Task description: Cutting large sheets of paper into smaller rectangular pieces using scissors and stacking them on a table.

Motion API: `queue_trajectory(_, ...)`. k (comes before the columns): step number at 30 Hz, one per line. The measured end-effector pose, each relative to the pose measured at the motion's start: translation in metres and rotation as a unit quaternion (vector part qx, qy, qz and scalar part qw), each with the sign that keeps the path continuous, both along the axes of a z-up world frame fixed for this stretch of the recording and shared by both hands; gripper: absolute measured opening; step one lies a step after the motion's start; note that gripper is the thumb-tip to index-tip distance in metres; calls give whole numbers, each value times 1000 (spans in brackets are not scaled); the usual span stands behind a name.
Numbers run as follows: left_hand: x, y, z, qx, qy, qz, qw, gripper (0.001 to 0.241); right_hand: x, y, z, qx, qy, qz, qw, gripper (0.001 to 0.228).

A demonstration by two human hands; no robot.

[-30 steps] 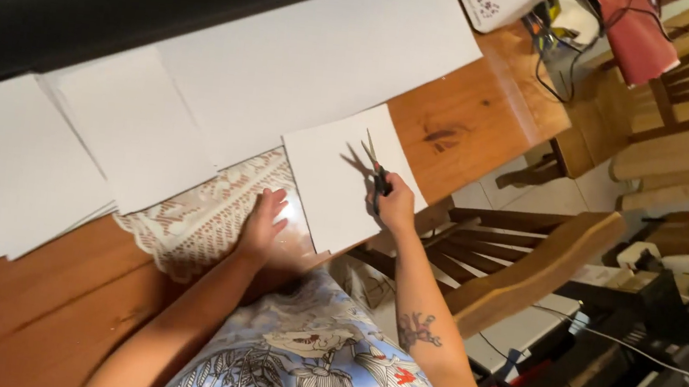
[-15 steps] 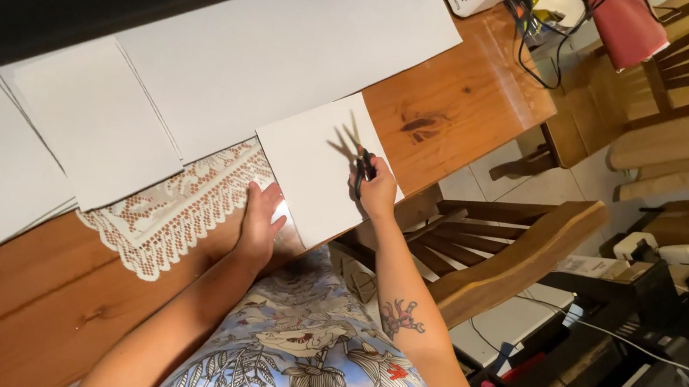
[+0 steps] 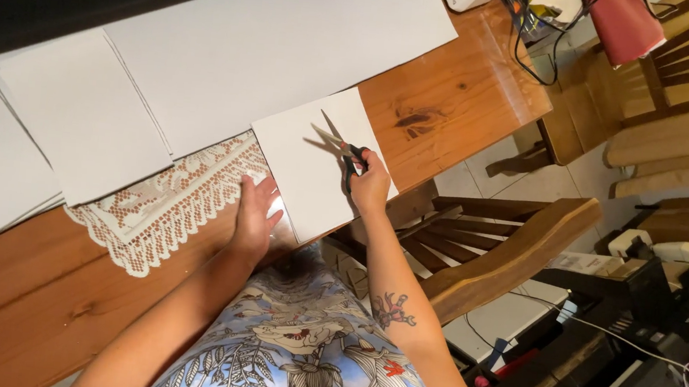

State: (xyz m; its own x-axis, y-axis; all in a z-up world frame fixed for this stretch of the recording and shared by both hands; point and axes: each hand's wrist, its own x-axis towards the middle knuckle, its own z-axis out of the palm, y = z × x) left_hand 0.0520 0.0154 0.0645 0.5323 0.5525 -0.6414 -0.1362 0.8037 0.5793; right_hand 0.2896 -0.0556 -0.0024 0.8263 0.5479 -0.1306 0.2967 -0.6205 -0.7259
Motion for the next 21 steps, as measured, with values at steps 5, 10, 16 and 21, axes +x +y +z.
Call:
queue_trajectory(5,-17,1,-29,-2,3,19,1000,99,-28,2,23,14,-3,3,1000,24)
queue_trajectory(10,-46,-2,-1,4,47,35,998,95,-60,-1,11,5,23,21,1000,27)
queue_trajectory(16,-48,-14,5,74,121,10,990,88,-61,-7,18,15,59,21,998,37)
queue_trajectory(21,-29,-20,-12,649,308,-94,689,66,-40,-56,64,89,113,-57,988,44)
